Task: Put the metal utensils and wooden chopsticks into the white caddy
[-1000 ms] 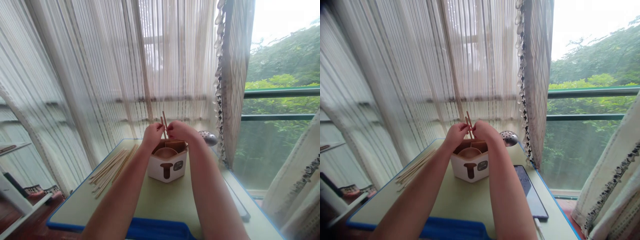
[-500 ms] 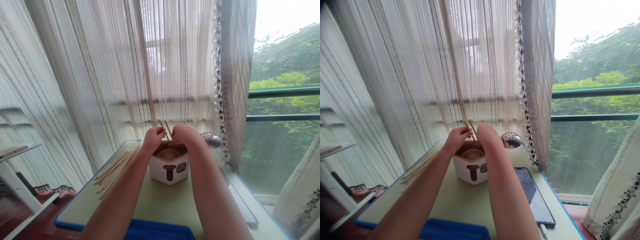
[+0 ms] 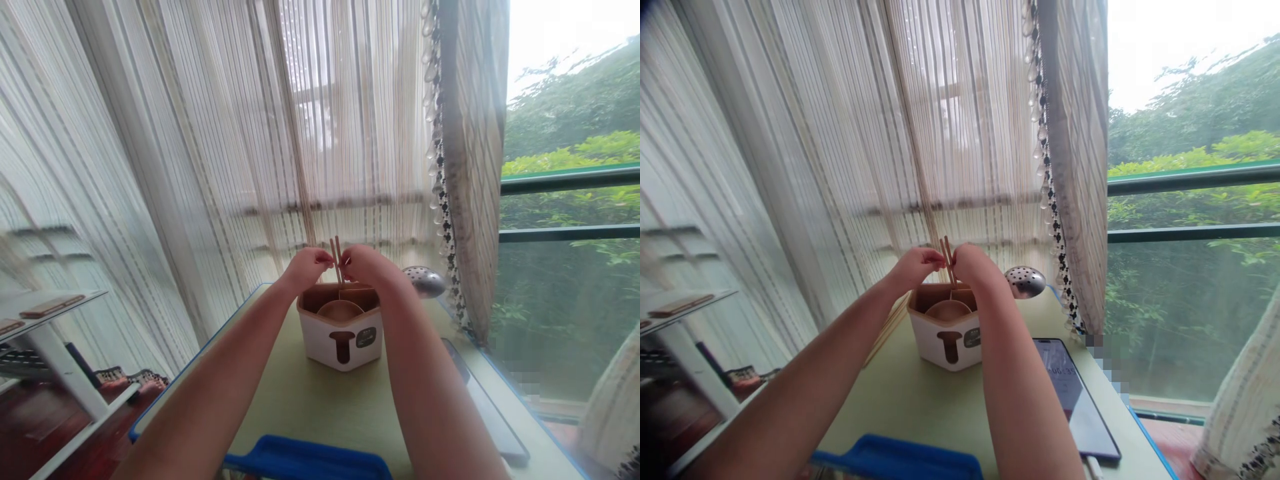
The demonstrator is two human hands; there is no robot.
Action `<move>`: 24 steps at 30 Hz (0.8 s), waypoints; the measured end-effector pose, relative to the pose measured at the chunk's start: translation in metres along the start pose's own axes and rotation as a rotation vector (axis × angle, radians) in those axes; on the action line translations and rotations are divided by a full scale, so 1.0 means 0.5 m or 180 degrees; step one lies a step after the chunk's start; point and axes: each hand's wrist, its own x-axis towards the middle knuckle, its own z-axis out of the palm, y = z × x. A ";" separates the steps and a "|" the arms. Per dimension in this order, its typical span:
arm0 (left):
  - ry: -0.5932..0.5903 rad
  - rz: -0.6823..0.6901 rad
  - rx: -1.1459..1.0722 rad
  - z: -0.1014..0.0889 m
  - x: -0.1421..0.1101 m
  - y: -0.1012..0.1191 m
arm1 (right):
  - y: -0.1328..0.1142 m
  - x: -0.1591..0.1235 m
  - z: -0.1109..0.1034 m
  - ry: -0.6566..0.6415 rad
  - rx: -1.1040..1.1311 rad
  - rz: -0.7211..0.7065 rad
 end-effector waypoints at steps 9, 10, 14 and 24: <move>0.0001 -0.0091 -0.0014 0.000 -0.015 0.017 | -0.011 0.001 0.007 -0.0323 -0.0380 0.0071; -0.0014 -0.0148 -0.0056 0.000 -0.016 0.017 | -0.013 0.001 0.004 -0.0362 -0.0417 0.0126; 0.0204 -0.0341 0.0113 -0.011 -0.030 0.008 | -0.020 -0.010 -0.014 -0.0462 -0.0578 0.0351; 0.1155 -0.1104 0.0942 -0.085 -0.217 -0.156 | -0.131 -0.117 -0.044 0.0129 -0.0094 -0.0696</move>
